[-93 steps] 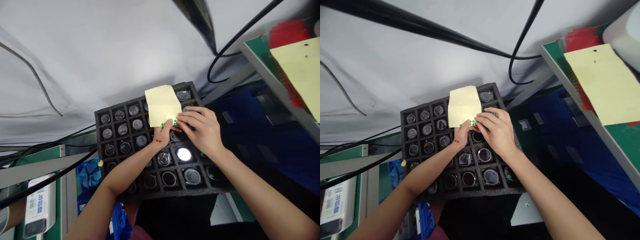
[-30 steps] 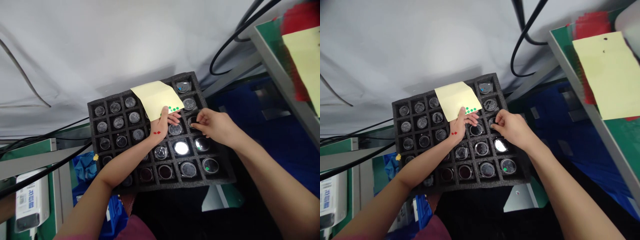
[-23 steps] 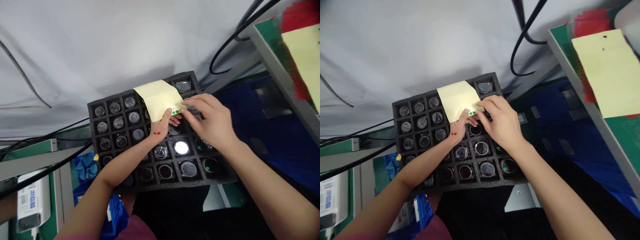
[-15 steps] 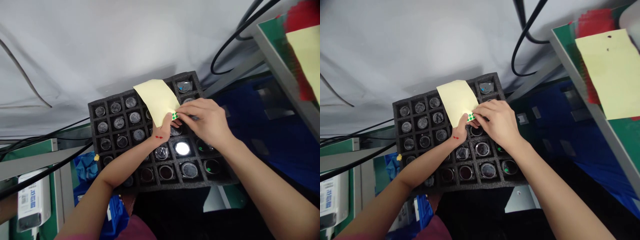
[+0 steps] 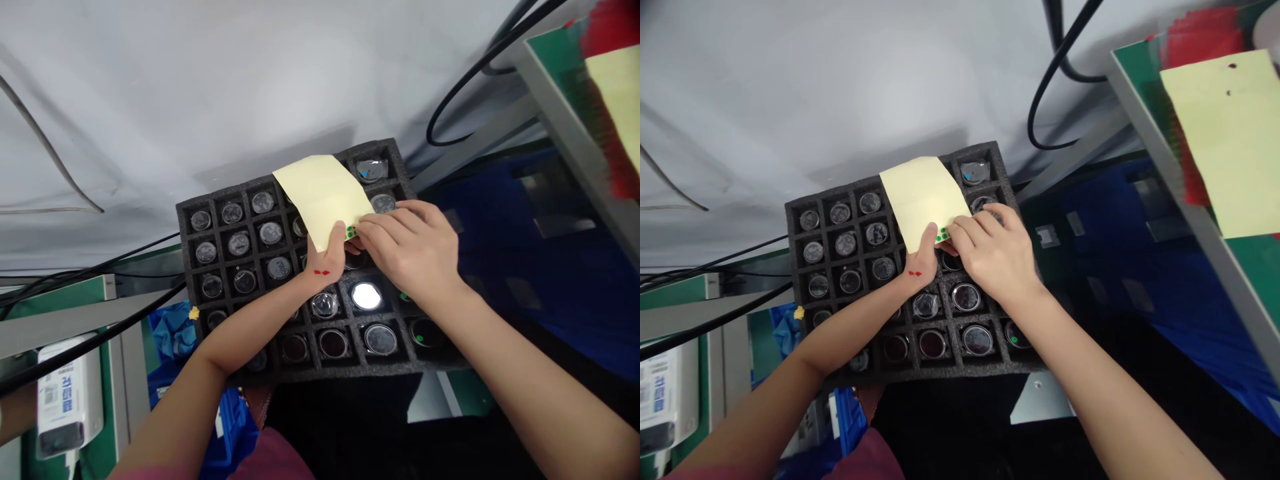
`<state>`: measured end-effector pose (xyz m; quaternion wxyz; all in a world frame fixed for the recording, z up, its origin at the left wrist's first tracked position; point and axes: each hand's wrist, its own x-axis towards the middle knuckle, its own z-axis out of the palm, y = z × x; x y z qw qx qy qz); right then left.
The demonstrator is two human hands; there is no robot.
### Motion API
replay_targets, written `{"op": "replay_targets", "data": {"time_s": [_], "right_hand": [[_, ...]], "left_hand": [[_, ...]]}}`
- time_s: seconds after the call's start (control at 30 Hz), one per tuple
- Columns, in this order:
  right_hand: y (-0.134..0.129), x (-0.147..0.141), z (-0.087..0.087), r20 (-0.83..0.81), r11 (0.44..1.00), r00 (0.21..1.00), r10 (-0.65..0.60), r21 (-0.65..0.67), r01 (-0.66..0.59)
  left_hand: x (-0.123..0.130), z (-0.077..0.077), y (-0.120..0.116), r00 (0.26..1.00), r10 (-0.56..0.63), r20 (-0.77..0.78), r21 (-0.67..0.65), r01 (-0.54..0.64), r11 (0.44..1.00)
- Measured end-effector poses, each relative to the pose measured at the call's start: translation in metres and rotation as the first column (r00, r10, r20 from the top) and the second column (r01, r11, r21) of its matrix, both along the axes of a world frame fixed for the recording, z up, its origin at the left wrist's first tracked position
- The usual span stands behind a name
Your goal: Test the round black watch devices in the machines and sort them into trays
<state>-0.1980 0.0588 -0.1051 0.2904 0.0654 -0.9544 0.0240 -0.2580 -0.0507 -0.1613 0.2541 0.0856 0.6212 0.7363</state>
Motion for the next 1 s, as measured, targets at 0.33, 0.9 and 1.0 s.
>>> {"op": "replay_targets", "data": {"time_s": [0.33,0.9,1.0], "right_hand": [[0.009,0.000,-0.007,-0.072,0.997,0.994,0.081,0.024,-0.079],[0.007,0.005,-0.002,0.098,0.714,0.995,0.000,-0.696,0.069],[0.016,0.012,0.002,0.140,0.682,0.981,-0.137,-0.705,0.196]], "left_hand": [[-0.003,0.000,-0.001,0.999,-0.024,0.046,-0.029,0.026,0.999],[-0.005,0.005,0.001,0.999,0.000,0.050,0.015,-0.001,1.000],[-0.006,0.003,0.001,0.999,0.000,0.047,-0.008,0.000,1.000]]}}
